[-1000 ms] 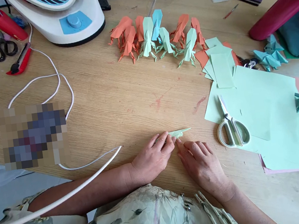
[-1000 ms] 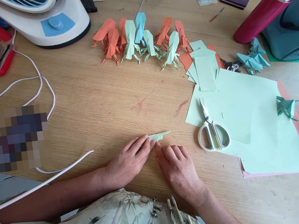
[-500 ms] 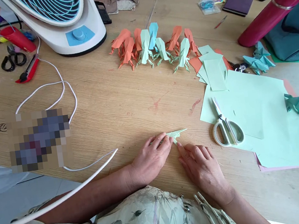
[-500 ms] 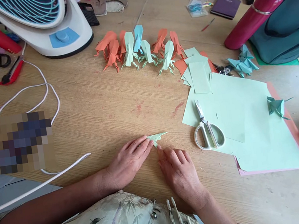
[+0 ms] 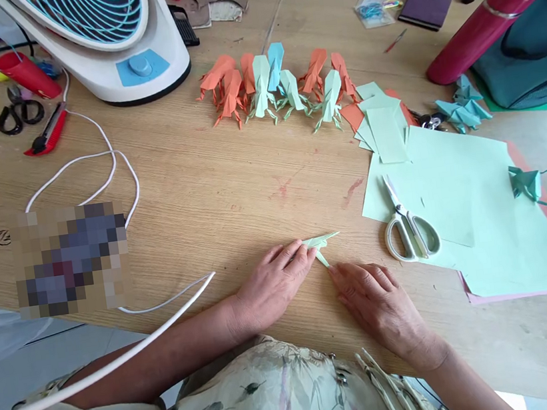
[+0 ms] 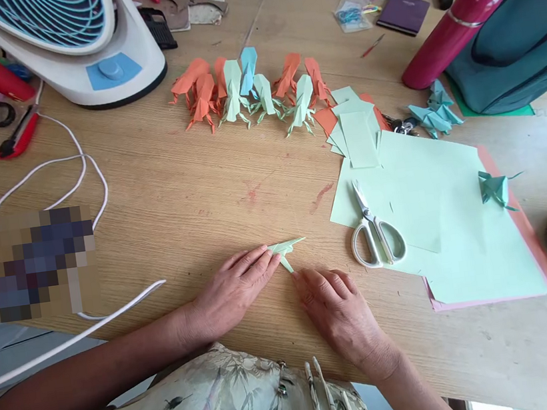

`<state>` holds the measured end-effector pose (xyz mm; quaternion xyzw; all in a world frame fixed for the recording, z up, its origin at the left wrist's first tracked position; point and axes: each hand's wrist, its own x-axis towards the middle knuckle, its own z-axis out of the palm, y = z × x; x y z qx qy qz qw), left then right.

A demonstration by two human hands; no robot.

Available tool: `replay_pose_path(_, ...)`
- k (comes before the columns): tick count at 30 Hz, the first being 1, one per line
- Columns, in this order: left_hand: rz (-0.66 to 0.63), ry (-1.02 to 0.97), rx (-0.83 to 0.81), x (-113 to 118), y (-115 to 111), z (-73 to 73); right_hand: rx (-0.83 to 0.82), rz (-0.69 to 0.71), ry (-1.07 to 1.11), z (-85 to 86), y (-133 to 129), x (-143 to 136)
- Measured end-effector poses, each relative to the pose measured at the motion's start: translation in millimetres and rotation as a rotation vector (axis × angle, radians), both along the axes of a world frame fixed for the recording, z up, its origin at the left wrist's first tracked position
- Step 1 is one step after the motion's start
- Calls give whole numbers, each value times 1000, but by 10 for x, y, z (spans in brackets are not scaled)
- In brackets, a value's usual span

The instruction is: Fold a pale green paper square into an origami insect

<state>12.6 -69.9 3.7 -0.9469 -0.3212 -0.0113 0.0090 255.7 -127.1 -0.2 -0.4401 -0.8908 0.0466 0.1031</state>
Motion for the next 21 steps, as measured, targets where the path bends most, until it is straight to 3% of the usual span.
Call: replay_pose_path(21,36,39,25,75,-59,-4,36,-76,66,68,-34,-80)
